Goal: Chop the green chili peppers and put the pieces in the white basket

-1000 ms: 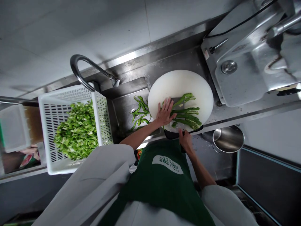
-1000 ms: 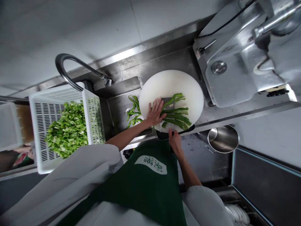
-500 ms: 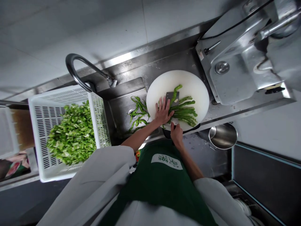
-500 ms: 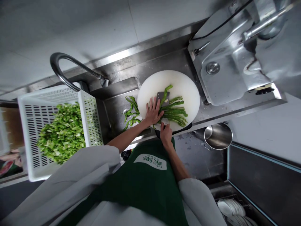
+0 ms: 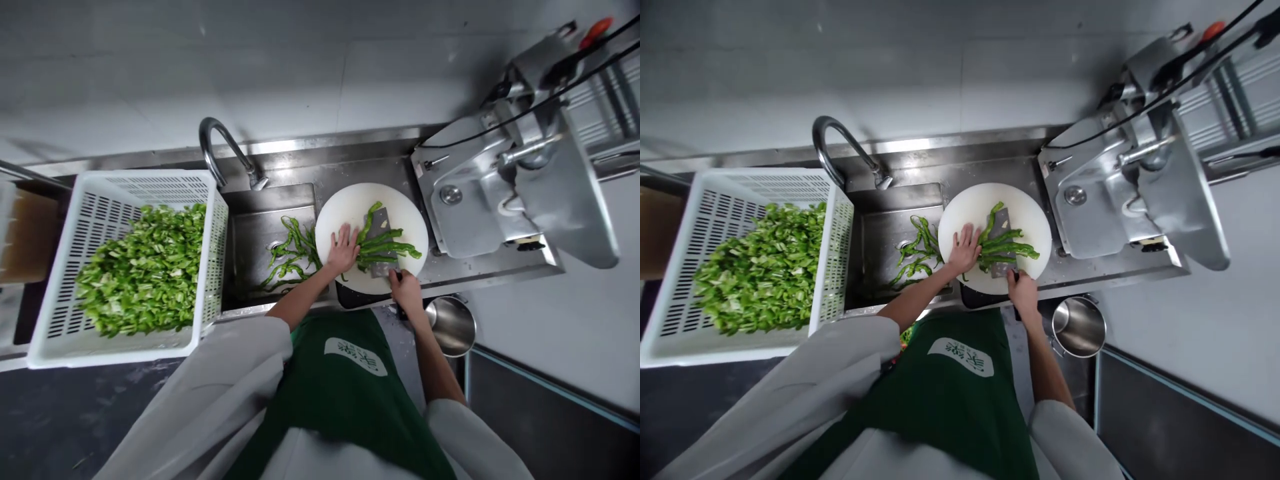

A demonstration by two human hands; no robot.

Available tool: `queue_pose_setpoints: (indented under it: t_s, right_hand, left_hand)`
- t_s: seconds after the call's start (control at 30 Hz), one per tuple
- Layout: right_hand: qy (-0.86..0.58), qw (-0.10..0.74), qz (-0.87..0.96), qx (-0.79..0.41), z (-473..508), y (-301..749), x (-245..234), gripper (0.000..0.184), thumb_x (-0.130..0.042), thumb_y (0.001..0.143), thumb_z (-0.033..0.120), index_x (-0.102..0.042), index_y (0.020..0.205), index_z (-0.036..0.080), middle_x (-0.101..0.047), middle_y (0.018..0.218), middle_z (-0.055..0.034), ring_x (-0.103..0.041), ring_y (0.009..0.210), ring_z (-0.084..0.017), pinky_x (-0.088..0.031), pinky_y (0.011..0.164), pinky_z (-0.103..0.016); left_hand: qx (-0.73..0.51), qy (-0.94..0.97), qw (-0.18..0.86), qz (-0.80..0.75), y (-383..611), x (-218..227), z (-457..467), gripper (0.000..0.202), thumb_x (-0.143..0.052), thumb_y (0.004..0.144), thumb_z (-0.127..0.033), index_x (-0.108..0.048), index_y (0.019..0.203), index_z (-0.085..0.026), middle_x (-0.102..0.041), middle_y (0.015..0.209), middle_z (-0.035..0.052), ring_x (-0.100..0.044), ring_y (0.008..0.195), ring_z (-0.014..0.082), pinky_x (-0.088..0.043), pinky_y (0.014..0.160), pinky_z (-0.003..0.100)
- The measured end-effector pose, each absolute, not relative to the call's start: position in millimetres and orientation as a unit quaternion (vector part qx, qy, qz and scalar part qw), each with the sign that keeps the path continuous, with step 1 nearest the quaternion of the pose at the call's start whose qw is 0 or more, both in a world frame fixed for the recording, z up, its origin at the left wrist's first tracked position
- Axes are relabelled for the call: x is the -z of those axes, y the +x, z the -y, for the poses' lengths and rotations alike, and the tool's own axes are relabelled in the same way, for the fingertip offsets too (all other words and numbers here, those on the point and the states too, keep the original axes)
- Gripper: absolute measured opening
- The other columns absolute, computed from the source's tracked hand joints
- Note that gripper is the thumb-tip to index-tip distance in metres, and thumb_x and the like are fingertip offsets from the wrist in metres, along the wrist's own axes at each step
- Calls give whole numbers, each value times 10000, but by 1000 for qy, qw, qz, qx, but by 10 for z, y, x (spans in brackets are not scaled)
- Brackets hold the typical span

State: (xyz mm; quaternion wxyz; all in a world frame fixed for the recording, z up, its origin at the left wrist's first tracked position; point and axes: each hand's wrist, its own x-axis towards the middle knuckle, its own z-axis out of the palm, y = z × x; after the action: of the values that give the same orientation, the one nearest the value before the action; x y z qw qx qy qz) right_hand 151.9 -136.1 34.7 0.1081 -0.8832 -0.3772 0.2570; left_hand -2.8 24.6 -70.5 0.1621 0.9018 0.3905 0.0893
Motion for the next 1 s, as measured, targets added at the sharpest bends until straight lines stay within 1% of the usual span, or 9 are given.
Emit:
queue_pose_setpoints:
  t_s: [0.1, 0.2, 0.33, 0.4, 0.47, 0.6, 0.73, 0.87, 1.0]
  right_hand:
    - [-891, 35, 409, -194, 1394, 1704, -551, 415, -463, 1058, 472, -707, 1067, 137, -753, 875, -209, -727, 841, -309, -465, 774, -351]
    - [-895, -33, 422, -139, 1400, 1909, -738, 433, -436, 1076, 455, -699, 1152, 120, -757, 962, -250, -739, 921, -351, -477, 819, -387]
    - [-901, -76, 412, -110, 1369, 2235, -886, 468, -393, 1092, 443, -676, 1245, 102, -759, 1005, -253, -751, 978, -355, -507, 865, -413]
    - [-902, -83, 409, -115, 1360, 2397, -885, 460, -387, 1097, 428, -667, 1266, 106, -764, 1019, -242, -755, 1004, -342, -516, 878, -403]
    - [-900, -89, 410, -121, 1375, 2532, -832, 443, -384, 1100, 407, -665, 1263, 106, -766, 1026, -236, -756, 1017, -337, -520, 877, -393]
    - [-892, -90, 422, -134, 1482, 2683, -643, 423, -365, 1106, 366, -657, 1245, 94, -763, 1032, -236, -756, 997, -327, -518, 854, -382]
    - [-868, -71, 458, -177, 1567, 2738, -478, 368, -390, 1094, 325, -629, 1273, 111, -761, 1067, -207, -746, 1000, -304, -502, 853, -358]
    - [-850, -40, 476, -220, 1479, 2802, -390, 361, -402, 1065, 235, -566, 1354, 94, -759, 1083, -194, -733, 1012, -283, -484, 857, -328]
    - [-841, -24, 478, -251, 1358, 2884, -348, 363, -394, 1046, 183, -551, 1357, 82, -753, 1091, -203, -727, 1016, -280, -485, 850, -323]
  left_hand:
    - [-91, 898, 173, -393, -26, 667, -246, 642, -256, 1106, -392, -257, 1680, -104, -236, 1740, 189, -128, 1641, 345, -186, 1275, 670]
    - [-65, 895, 182, -403, -22, 578, -237, 638, -263, 1098, -392, -294, 1667, -104, -242, 1738, 189, -130, 1641, 349, -181, 1263, 702]
    - [8, 892, 187, -411, 21, 374, -252, 624, -241, 1092, -383, -345, 1657, -139, -215, 1752, 161, -44, 1647, 371, -140, 1232, 773]
    - [28, 888, 179, -423, 86, 247, -291, 642, -260, 1089, -440, -378, 1646, -141, -228, 1749, 164, 15, 1645, 390, -79, 1232, 783]
    - [44, 881, 180, -435, 179, 129, -348, 749, -315, 1065, -576, -340, 1662, -124, -213, 1746, 196, 33, 1642, 405, -35, 1250, 753]
    - [146, 884, 252, -367, 335, 30, -394, 1180, -540, 872, -834, -82, 1721, -156, -51, 1760, 224, -36, 1633, 440, -84, 1288, 660]
    - [208, 910, 231, -276, 307, 121, -166, 1427, -783, 650, -843, -31, 1720, -274, 69, 1769, 166, 31, 1618, 488, -72, 1263, 706]
    - [158, 931, 142, -298, 243, 227, 145, 1345, -772, 724, -812, -53, 1722, -268, 8, 1773, 185, -89, 1614, 493, -135, 1242, 731]
    - [102, 934, 97, -329, 351, 292, 277, 998, -538, 956, -752, -138, 1721, -252, -130, 1768, 177, -226, 1590, 449, -206, 1224, 736]
